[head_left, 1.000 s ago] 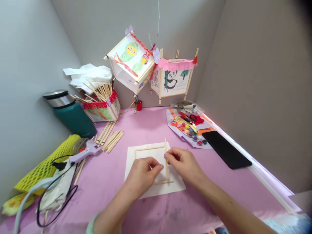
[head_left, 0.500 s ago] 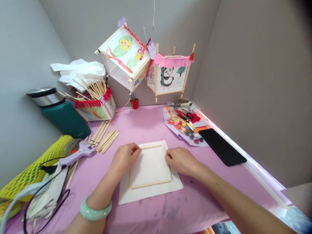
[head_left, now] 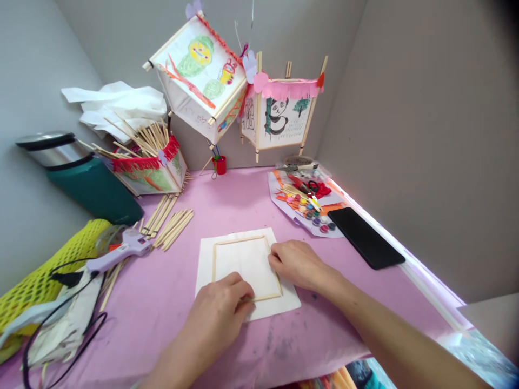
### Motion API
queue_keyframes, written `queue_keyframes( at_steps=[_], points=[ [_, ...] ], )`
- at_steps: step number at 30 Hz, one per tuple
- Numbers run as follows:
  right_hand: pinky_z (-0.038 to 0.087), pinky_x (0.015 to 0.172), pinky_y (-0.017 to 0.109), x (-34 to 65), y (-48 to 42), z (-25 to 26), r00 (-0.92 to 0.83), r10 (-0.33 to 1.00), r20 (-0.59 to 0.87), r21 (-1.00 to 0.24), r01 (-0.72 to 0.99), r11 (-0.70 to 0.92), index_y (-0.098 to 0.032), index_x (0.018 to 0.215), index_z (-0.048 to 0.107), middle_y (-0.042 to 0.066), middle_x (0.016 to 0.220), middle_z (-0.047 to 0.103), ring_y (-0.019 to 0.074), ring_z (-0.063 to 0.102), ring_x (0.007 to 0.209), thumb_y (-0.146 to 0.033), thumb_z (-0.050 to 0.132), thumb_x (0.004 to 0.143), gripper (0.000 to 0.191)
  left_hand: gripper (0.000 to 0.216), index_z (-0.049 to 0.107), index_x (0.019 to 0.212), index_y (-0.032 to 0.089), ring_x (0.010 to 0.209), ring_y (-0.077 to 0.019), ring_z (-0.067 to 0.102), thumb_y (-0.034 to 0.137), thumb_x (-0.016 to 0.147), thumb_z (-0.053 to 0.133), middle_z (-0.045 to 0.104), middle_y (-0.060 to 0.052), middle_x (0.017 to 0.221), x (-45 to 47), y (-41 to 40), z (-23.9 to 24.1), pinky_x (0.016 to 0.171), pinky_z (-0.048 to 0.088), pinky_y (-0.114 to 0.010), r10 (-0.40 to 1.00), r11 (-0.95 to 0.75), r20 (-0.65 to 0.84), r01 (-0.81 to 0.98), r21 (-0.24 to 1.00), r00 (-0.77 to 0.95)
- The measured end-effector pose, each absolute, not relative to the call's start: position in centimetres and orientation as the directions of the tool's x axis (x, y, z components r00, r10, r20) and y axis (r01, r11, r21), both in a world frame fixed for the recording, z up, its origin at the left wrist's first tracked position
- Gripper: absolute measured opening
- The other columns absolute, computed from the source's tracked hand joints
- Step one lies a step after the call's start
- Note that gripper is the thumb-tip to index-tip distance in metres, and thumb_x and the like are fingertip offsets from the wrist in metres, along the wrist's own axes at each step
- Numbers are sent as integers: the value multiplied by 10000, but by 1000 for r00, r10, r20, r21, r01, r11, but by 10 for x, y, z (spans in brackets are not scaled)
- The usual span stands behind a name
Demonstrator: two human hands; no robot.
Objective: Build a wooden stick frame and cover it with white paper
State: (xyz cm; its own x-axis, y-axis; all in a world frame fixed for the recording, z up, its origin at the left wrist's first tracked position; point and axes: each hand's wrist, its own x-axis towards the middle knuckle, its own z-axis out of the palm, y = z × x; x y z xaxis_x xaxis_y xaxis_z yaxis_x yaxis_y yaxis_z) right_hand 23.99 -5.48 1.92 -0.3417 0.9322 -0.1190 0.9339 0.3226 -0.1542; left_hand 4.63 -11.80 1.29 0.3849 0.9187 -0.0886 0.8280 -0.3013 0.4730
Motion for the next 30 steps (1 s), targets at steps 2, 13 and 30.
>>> queue_keyframes(
  at_steps=[2,13,30],
  points=[
    [281,536,281,239,-55,19,-337,935,-111,-149,936,320,-177,792,681,83,760,708,205,641,689,-245,405,876,297,195,671,808,260,742,-147,605,189,836,491,645,14,859,46,-118,12,661,391,-259,921,-297,-83,822,485,382],
    [312,563,284,235,-58,16,-323,942,-93,-137,941,309,-176,830,678,82,791,711,213,647,718,-248,401,888,292,224,684,802,271,761,-150,610,170,843,488,641,18,851,46,-117,11,683,405,-261,924,-294,-65,810,508,376],
    [337,606,290,234,-57,18,-332,936,-114,-134,939,317,-160,873,682,111,825,714,227,649,756,-260,374,888,325,189,682,888,234,762,-158,605,281,883,500,658,-10,944,37,-79,35,687,413,-278,936,-340,46,863,374,349]
  ],
)
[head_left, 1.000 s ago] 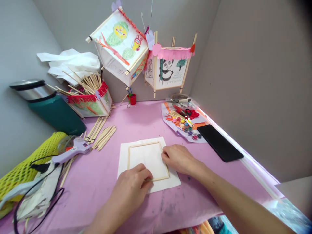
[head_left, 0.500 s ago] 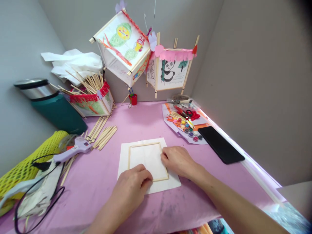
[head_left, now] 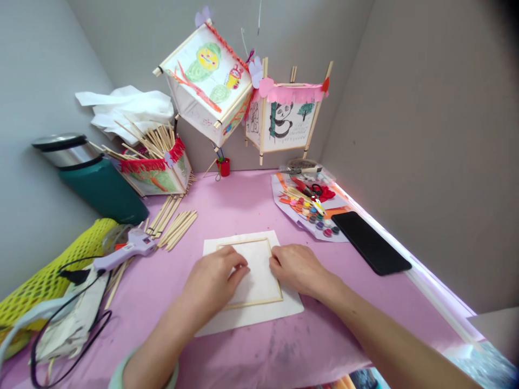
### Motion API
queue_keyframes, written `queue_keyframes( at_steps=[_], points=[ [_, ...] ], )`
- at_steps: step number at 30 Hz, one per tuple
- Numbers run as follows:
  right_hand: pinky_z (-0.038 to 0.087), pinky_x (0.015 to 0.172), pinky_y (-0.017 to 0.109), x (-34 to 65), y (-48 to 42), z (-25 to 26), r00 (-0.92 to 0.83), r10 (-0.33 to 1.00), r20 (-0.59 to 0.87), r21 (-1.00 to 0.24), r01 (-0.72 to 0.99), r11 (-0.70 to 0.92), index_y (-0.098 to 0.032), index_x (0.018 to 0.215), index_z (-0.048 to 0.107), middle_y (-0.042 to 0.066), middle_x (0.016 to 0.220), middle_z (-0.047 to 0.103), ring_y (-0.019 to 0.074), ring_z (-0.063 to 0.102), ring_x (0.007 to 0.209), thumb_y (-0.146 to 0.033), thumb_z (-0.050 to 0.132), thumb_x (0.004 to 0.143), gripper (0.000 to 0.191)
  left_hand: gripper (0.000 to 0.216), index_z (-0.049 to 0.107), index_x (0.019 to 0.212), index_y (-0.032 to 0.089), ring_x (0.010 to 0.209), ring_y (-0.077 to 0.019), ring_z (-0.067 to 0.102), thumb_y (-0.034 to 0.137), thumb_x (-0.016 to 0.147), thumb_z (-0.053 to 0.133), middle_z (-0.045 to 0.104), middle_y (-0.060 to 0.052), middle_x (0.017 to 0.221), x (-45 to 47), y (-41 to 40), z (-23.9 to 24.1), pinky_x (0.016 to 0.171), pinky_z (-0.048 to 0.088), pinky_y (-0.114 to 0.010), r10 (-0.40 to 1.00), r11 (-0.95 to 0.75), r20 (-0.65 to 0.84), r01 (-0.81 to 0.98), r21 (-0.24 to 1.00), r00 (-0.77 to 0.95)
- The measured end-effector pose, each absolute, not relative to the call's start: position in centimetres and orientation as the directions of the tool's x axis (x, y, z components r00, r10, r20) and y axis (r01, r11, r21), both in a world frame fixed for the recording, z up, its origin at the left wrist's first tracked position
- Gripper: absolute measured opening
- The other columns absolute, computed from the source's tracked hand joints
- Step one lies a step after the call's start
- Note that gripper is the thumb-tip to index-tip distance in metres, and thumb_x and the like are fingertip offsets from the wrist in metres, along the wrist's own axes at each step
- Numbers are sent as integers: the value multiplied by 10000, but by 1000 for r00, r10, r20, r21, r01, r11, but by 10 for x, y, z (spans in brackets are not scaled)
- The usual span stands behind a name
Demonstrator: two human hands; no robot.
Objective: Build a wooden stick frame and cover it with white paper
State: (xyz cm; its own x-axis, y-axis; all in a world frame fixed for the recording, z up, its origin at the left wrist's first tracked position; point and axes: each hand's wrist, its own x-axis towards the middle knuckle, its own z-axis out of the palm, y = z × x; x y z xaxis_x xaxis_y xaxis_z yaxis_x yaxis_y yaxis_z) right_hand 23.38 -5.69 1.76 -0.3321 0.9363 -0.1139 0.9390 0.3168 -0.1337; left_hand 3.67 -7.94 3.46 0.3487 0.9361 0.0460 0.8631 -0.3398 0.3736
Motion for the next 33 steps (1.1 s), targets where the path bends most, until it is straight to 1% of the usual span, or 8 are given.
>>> queue_keyframes(
  at_steps=[4,6,10,14,22,29,33],
  points=[
    [344,607,294,233,-56,18,-341,932,-121,-130,937,326,-163,867,683,111,822,715,235,655,758,-263,364,888,335,233,688,988,218,832,-193,625,264,884,485,654,-40,1015,44,-41,38,696,414,-294,941,-338,82,920,200,328],
    [348,611,295,233,-56,18,-343,931,-124,-131,936,327,-167,867,682,107,819,717,233,655,754,-260,365,887,331,245,699,990,219,830,-199,627,248,876,484,650,-47,1022,49,-28,33,674,411,-293,940,-341,74,924,173,333],
    [334,591,296,234,-54,16,-341,933,-117,-131,936,326,-175,855,672,93,795,715,229,654,736,-266,372,882,314,262,730,929,250,799,-178,623,246,877,474,659,-32,951,55,-19,20,653,402,-275,934,-358,67,911,204,352],
    [316,576,299,235,-54,13,-347,931,-110,-134,934,332,-182,835,658,83,794,713,226,654,734,-267,365,884,308,270,740,930,268,816,-179,626,230,873,479,667,-23,930,54,-18,10,670,407,-277,939,-345,95,901,263,331],
    [322,595,295,236,-54,13,-359,925,-125,-136,930,342,-178,840,640,81,815,710,213,652,754,-261,364,897,294,251,750,899,234,798,-153,624,168,830,518,672,-18,893,50,-11,0,734,433,-262,940,-342,135,862,374,314],
    [322,592,300,237,-55,13,-379,919,-105,-126,922,366,-179,838,634,80,807,712,220,657,749,-257,346,904,305,248,752,874,222,770,-151,614,146,812,523,671,-25,876,50,-11,-3,723,430,-270,940,-340,154,843,416,303],
    [329,596,302,237,-55,12,-393,914,-101,-128,916,380,-179,852,636,83,813,712,224,658,749,-257,332,913,319,240,748,876,211,754,-153,604,161,816,521,667,-31,862,50,-10,-5,715,430,-276,941,-337,171,838,430,291]
  ],
)
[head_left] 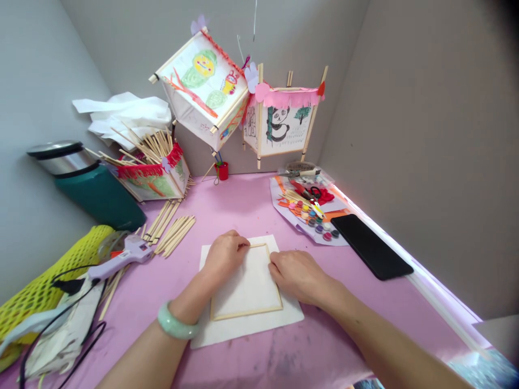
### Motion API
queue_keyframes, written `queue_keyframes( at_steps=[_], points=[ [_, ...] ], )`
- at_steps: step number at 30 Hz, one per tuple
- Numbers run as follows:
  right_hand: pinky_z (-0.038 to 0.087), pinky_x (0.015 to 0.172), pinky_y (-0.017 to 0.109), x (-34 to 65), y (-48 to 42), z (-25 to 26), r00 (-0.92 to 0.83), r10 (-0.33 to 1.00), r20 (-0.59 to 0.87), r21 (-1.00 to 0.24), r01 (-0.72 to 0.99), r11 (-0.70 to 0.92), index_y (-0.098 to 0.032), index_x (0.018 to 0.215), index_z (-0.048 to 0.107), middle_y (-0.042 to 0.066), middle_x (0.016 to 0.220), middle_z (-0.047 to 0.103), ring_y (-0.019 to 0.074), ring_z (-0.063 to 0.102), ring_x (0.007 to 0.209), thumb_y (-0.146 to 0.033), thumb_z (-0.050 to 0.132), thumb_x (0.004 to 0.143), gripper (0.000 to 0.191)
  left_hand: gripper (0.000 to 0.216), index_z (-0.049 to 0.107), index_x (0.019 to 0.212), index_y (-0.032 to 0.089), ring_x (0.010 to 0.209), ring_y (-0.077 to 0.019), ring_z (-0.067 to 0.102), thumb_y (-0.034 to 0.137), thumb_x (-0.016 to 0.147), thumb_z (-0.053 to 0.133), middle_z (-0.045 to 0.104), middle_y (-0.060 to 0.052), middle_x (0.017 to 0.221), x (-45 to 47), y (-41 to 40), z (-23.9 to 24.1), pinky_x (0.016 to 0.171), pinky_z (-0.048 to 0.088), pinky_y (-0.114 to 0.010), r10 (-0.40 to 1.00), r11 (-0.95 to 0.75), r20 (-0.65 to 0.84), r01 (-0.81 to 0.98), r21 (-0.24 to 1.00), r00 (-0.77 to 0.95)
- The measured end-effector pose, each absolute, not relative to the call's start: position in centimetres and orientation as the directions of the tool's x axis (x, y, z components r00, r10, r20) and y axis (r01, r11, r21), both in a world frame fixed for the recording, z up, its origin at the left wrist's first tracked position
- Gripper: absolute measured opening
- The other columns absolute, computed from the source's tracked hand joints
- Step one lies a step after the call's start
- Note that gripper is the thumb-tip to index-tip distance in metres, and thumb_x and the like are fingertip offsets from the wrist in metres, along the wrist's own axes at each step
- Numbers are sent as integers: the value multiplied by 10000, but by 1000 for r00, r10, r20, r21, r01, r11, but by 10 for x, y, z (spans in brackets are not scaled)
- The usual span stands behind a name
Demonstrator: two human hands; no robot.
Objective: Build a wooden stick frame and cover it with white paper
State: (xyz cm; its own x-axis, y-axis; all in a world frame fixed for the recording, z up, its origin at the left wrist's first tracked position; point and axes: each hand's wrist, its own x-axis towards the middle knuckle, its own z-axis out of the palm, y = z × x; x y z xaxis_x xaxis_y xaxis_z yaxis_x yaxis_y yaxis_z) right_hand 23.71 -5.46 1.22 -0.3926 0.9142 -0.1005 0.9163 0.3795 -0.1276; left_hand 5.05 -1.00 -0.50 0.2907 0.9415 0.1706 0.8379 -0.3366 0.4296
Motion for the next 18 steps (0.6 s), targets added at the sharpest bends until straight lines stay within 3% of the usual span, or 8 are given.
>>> queue_keyframes(
  at_steps=[18],
  points=[
    [363,618,300,236,-56,17,-392,912,-123,-117,918,379,-168,864,633,85,829,715,227,674,780,-236,332,932,316,232,744,845,209,726,-148,587,152,803,524,659,-31,828,50,-8,-7,693,423,-278,939,-343,182,828,443,292]
  ],
)
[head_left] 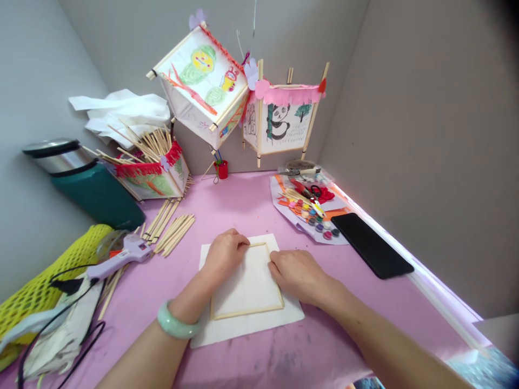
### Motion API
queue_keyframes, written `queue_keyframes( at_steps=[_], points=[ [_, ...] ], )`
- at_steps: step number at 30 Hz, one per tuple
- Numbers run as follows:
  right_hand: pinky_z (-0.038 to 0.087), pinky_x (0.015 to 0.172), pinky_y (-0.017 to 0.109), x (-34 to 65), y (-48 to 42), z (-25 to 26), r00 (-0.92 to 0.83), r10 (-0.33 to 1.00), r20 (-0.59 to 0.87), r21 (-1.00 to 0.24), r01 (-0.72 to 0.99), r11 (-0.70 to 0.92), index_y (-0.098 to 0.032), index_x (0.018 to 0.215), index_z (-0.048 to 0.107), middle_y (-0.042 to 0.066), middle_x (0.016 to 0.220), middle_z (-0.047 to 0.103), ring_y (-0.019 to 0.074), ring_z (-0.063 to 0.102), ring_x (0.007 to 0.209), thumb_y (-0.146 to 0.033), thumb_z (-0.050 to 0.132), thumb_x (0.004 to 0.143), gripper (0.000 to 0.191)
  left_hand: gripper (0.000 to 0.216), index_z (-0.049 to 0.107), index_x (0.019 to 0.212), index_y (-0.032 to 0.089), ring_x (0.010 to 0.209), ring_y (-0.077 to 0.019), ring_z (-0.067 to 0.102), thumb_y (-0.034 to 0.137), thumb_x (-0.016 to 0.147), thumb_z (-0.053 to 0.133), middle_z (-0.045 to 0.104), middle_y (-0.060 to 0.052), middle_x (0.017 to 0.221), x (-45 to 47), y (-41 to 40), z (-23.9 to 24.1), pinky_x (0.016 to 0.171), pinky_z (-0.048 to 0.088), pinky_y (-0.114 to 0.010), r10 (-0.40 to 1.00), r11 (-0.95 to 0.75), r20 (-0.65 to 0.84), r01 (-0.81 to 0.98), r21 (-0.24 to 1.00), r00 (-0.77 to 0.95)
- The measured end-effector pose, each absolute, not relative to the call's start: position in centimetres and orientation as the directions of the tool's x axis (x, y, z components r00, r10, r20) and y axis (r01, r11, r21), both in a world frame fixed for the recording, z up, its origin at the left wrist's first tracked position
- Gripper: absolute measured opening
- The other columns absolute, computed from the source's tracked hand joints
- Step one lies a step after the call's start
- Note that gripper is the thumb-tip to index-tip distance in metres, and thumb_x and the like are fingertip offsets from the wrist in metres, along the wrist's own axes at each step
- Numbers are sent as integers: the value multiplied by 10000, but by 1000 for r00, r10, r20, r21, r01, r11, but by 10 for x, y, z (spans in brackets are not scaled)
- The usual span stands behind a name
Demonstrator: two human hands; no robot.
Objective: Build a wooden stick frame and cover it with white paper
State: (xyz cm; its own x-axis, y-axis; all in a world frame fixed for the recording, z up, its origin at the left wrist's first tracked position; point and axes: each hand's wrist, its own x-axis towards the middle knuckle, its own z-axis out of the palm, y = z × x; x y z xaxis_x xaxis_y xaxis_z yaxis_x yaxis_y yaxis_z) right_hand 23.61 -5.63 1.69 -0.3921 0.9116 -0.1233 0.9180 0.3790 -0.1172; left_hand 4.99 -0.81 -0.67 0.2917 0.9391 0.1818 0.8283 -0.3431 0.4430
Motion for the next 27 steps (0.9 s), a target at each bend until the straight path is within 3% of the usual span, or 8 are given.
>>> queue_keyframes(
  at_steps=[27],
  points=[
    [382,632,298,233,-57,20,-357,920,-161,-115,933,342,-166,898,643,91,862,719,234,675,805,-242,362,925,292,213,732,841,211,713,-142,591,168,801,528,667,-25,843,49,-6,-6,680,427,-262,928,-371,188,826,424,321]
  ],
)
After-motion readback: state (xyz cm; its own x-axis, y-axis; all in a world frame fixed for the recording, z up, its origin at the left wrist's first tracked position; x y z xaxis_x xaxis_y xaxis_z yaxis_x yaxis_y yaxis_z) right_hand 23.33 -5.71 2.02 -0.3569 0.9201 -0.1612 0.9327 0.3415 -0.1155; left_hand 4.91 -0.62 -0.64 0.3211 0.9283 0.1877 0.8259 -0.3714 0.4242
